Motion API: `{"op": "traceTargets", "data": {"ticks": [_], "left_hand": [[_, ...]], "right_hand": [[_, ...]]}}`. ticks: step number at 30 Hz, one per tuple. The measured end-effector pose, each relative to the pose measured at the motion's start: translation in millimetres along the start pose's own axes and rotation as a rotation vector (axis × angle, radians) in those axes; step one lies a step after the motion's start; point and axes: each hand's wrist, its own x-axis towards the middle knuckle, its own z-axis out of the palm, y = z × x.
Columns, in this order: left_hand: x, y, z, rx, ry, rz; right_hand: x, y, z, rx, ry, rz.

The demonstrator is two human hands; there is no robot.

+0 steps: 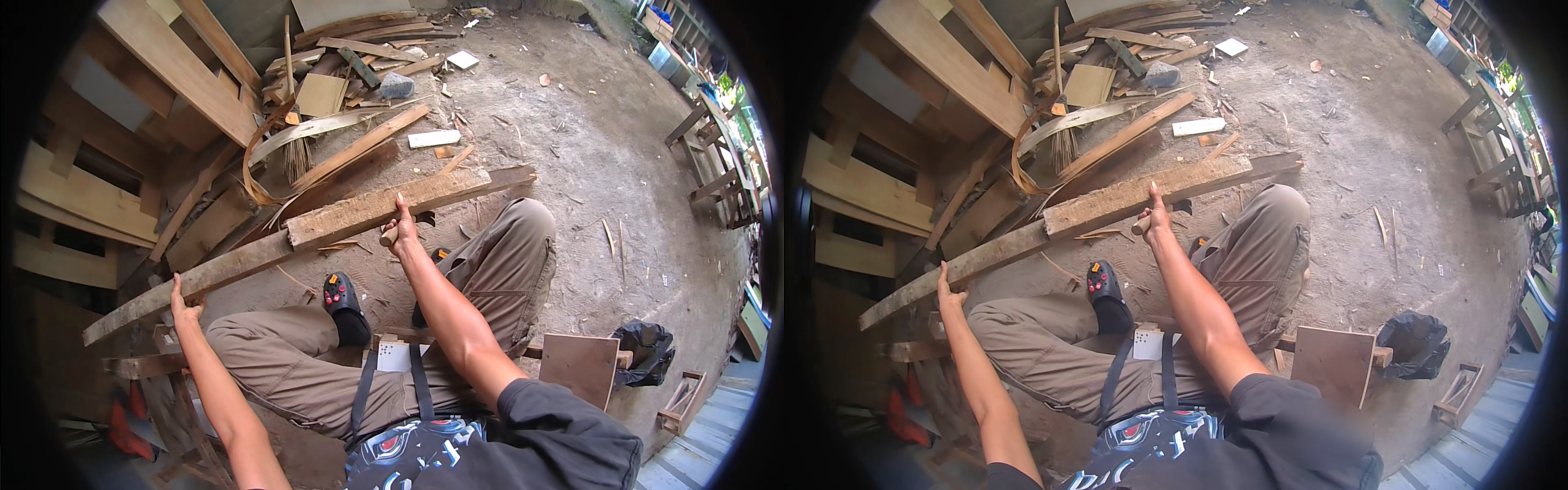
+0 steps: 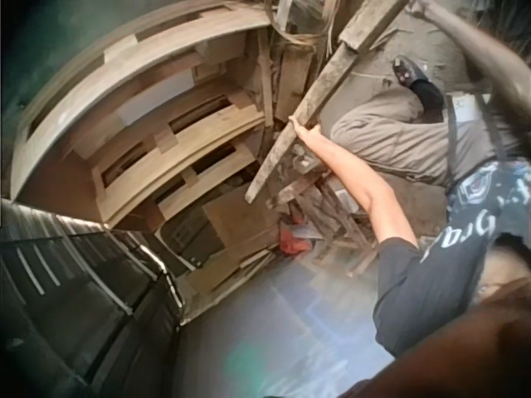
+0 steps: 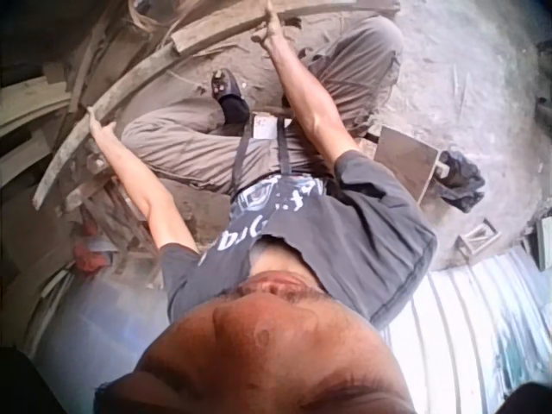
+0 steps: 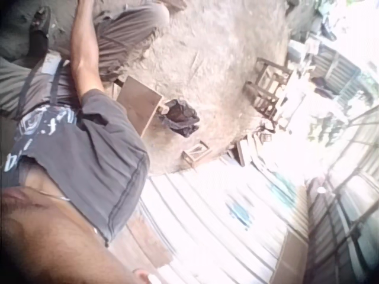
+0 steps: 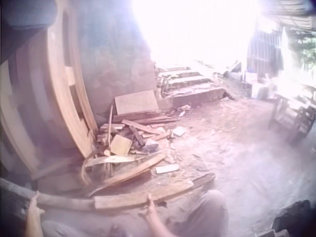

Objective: The person sits on the floor and uses a hammer to repeatedly strike a long wooden plank, then uses a hand saw to cut the plank. The person handles the wood and tools directly while seated.

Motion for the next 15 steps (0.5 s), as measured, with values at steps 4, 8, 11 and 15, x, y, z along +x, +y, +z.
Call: {"op": "traceTargets", "data": {"ticks": [4, 8, 11, 15], "left_hand": [[9.6, 2.7, -19.8, -0.100, -0.020, -0.048], [12.9, 5.2, -25.2, -0.309, -0.033, -0.043], [14.0, 10.9, -27.8, -0.317, -0.015, 0.030], [-6.3, -4.4, -6.4, -0.261, -0.004, 0.103]], "right_hand": [[-3.8, 13.0, -2.3, 0.022, -0.001, 0.014], [-1.7, 4.6, -0.8, -0.009, 0.017, 0.014], [-1.3, 4.7, 5.8, 0.060, 0.084, 0.057], [-5.8, -9.2, -11.5, 0.030, 0.030, 0.069]]}}
